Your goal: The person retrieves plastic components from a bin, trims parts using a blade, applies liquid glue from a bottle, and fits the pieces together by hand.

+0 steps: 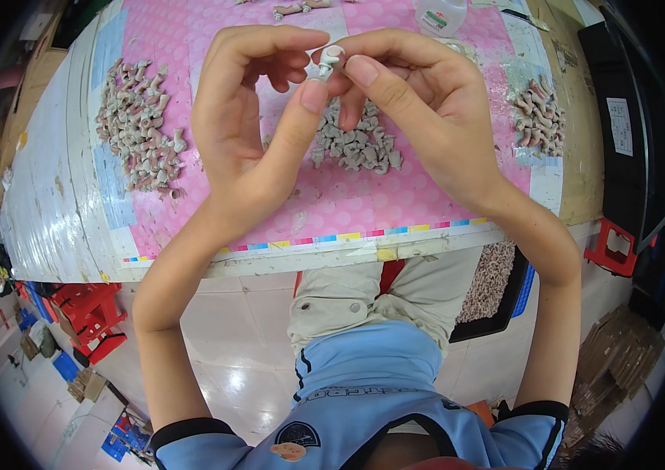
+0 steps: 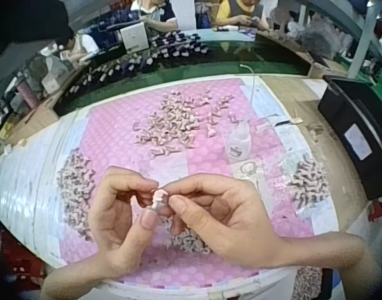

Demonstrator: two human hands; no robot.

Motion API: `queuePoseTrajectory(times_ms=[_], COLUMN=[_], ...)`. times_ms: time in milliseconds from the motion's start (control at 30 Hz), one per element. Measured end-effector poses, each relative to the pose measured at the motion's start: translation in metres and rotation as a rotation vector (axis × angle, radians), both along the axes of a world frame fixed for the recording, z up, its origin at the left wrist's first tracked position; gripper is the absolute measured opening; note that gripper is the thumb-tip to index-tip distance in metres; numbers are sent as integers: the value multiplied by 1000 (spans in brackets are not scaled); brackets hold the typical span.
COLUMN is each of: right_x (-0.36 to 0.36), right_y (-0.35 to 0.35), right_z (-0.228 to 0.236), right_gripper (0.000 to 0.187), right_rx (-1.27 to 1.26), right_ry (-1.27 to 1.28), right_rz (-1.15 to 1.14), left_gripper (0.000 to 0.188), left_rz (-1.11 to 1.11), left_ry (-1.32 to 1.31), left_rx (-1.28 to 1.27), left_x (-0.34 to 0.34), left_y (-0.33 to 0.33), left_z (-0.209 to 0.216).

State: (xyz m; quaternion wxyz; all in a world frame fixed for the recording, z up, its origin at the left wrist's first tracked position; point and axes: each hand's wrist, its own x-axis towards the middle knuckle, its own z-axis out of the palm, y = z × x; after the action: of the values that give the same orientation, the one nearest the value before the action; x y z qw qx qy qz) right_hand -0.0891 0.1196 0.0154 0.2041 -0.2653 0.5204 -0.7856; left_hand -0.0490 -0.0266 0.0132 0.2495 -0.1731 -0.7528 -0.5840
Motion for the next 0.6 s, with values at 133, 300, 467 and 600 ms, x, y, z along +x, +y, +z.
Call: queuePoseTrajectory(times_ms=[133,300,467,600], right_x=[7,7,9,9], right_y=[-2,0,1,-2], right_z=[3,-7,3,-2], right_gripper=[13,12,15,13], right_rx=[-12,108,156,132], right_ry=[-59,25,46,47], right_rz=[-48,-61,35,-7], left_gripper=[15,23,15,4], left_rz=[39,-103,-246,-463], left_ry=[232,12,214,-13], left_rx=[-170,137,821,755], left_x=[10,67,90,87], left_y=[-2,38,65,61], left_z=[16,56,95,124])
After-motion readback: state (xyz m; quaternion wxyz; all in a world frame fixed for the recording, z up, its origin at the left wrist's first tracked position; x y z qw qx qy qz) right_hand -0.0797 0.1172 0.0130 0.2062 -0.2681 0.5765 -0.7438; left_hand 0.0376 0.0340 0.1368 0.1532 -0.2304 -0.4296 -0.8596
